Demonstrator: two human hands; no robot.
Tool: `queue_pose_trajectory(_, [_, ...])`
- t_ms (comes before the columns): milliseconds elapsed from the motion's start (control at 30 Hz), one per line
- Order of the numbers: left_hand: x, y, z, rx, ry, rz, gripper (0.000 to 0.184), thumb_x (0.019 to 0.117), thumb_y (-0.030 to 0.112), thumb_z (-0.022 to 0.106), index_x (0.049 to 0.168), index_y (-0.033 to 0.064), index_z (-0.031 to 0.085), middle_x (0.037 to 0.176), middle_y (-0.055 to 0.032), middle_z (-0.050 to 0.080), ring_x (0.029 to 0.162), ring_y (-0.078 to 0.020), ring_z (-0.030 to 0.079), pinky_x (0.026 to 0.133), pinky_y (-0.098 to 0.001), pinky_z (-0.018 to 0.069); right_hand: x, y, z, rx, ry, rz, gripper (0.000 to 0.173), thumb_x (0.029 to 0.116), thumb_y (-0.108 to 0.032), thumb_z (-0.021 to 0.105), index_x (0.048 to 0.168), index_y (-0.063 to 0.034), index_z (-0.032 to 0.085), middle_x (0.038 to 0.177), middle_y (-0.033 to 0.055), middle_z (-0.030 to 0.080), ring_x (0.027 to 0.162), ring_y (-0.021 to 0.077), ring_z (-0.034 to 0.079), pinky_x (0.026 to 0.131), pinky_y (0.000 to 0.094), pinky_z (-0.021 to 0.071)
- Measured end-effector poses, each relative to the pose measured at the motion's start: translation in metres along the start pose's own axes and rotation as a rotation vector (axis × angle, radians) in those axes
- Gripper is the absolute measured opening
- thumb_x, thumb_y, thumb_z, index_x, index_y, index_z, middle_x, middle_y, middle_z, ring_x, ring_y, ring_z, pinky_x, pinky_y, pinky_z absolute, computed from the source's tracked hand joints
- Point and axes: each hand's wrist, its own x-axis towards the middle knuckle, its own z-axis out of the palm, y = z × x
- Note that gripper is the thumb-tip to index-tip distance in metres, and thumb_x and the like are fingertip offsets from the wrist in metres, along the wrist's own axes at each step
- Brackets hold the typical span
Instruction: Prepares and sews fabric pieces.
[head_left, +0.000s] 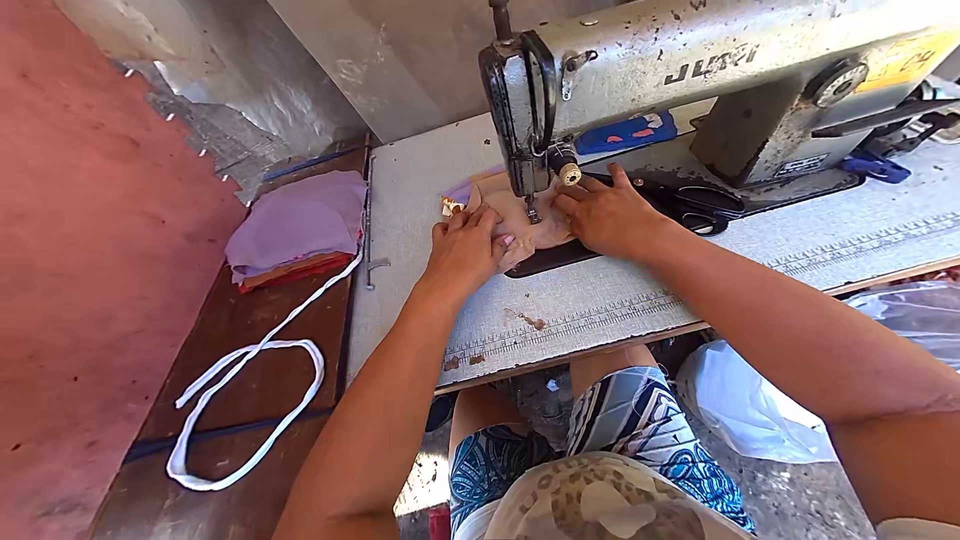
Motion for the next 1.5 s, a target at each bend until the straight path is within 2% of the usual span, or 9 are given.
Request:
queue_pose_trajectory(300, [0.022, -0.01, -0.003, -0.031, -0.065, -0.105, 0.049, 0.1089, 0.048, 0.04, 0.146, 0.0177, 0.051, 0.161, -0.0047, 0.044, 0.149, -0.0339, 0.037, 0.112, -0.066, 0.0292, 0.032, 0.005, -0.001, -0.043, -0.054, 0.061, 0.044, 0.108, -0.015, 0.04, 0.15, -0.0139, 0.051, 0.157, 0.0129, 0.05, 0.149, 0.0389, 0.039, 0.118, 0.0731, 0.0168])
queue_pose_trajectory(467, [0.029, -0.024, -0.014, -0.234, -0.081, -0.118, 0.059, 0.107, 0.045, 0.05, 0.156, 0.0134, 0.041, 0.158, -0.0123, 0.045, 0.15, -0.0363, 0.035, 0.113, -0.0803, 0.0125, 0.027, 0.024, -0.003, 0.144, -0.021, 0.095, 0.046, 0.1116, -0.032, 0.04, 0.146, -0.006, 0.055, 0.156, 0.0172, 0.049, 0.154, 0.0403, 0.03, 0.12, 0.0739, 0.0097])
queue_pose_trajectory(700, [-0.008, -0.106, -0.077, -0.295, 0.137, -0.154, 0.067, 0.1059, 0.038, 0.054, 0.159, 0.0038, 0.033, 0.161, -0.0231, 0.038, 0.147, -0.0433, 0.039, 0.115, -0.071, 0.0278, -0.012, 0.075, 0.002, 0.082, 0.287, 0.08, 0.045, 0.1062, -0.03, 0.053, 0.14, 0.0, 0.057, 0.148, 0.0264, 0.052, 0.141, 0.0528, 0.041, 0.108, 0.0784, 0.0275])
queue_pose_trajectory(767, [-0.031, -0.142, -0.091, -0.277, 0.229, -0.208, 0.062, 0.1068, 0.036, 0.053, 0.156, 0.0016, 0.038, 0.158, -0.0247, 0.041, 0.145, -0.0426, 0.041, 0.117, -0.065, 0.0319, -0.029, 0.054, -0.012, 0.095, 0.292, -0.027, 0.035, 0.1001, -0.028, 0.062, 0.114, 0.0032, 0.069, 0.119, 0.0306, 0.063, 0.117, 0.055, 0.056, 0.093, 0.0763, 0.0411])
queue_pose_trajectory(833, [-0.056, -0.177, -0.101, -0.288, 0.307, -0.302, 0.052, 0.1078, 0.032, 0.052, 0.149, 0.0001, 0.048, 0.153, -0.0262, 0.047, 0.143, -0.0423, 0.044, 0.117, -0.0627, 0.0334, -0.039, 0.019, -0.023, 0.219, 0.171, -0.206, 0.029, 0.0976, -0.03, 0.064, 0.097, -0.0027, 0.073, 0.099, 0.0203, 0.069, 0.098, 0.041, 0.067, 0.084, 0.0637, 0.0541])
queue_pose_trajectory(1067, [-0.108, -0.246, -0.082, -0.334, 0.474, -0.549, 0.032, 0.1083, 0.017, 0.048, 0.128, -0.0011, 0.066, 0.13, -0.0243, 0.065, 0.125, -0.0389, 0.06, 0.107, -0.0602, 0.0434, 0.033, -0.135, -0.038, 0.263, 0.032, -0.65, 0.035, 0.1036, -0.037, 0.057, 0.118, -0.0085, 0.071, 0.104, 0.0131, 0.069, 0.104, 0.0322, 0.066, 0.091, 0.0492, 0.0534])
queue_pose_trajectory(1233, [-0.113, -0.261, -0.059, -0.287, 0.444, -0.553, 0.03, 0.1046, 0.015, 0.055, 0.131, 0.0052, 0.067, 0.139, -0.0171, 0.062, 0.135, -0.0361, 0.054, 0.111, -0.0643, 0.037, 0.158, -0.209, -0.023, 0.357, 0.167, -0.568, 0.034, 0.0997, -0.03, 0.067, 0.119, -0.0017, 0.07, 0.111, 0.0224, 0.066, 0.11, 0.0415, 0.063, 0.091, 0.0567, 0.0518])
queue_pose_trajectory(1367, [-0.115, -0.255, -0.065, -0.171, 0.424, -0.736, 0.034, 0.1034, 0.025, 0.06, 0.135, 0.0132, 0.066, 0.139, -0.0163, 0.062, 0.134, -0.0394, 0.053, 0.109, -0.0736, 0.0287, 0.217, -0.24, -0.019, 0.343, 0.003, -0.339, 0.052, 0.0928, -0.035, 0.076, 0.13, -0.0017, 0.06, 0.128, 0.0258, 0.057, 0.122, 0.0448, 0.056, 0.092, 0.0607, 0.0493])
queue_pose_trajectory(1500, [-0.107, -0.247, -0.071, -0.229, 0.505, -0.477, 0.028, 0.0996, 0.012, 0.06, 0.125, 0.0071, 0.071, 0.139, -0.0143, 0.063, 0.136, -0.0322, 0.053, 0.116, -0.0559, 0.035, 0.24, -0.236, -0.02, 0.389, -0.081, -0.364, 0.031, 0.1, -0.024, 0.066, 0.121, -0.0007, 0.064, 0.121, 0.0234, 0.061, 0.115, 0.0426, 0.061, 0.089, 0.063, 0.0501])
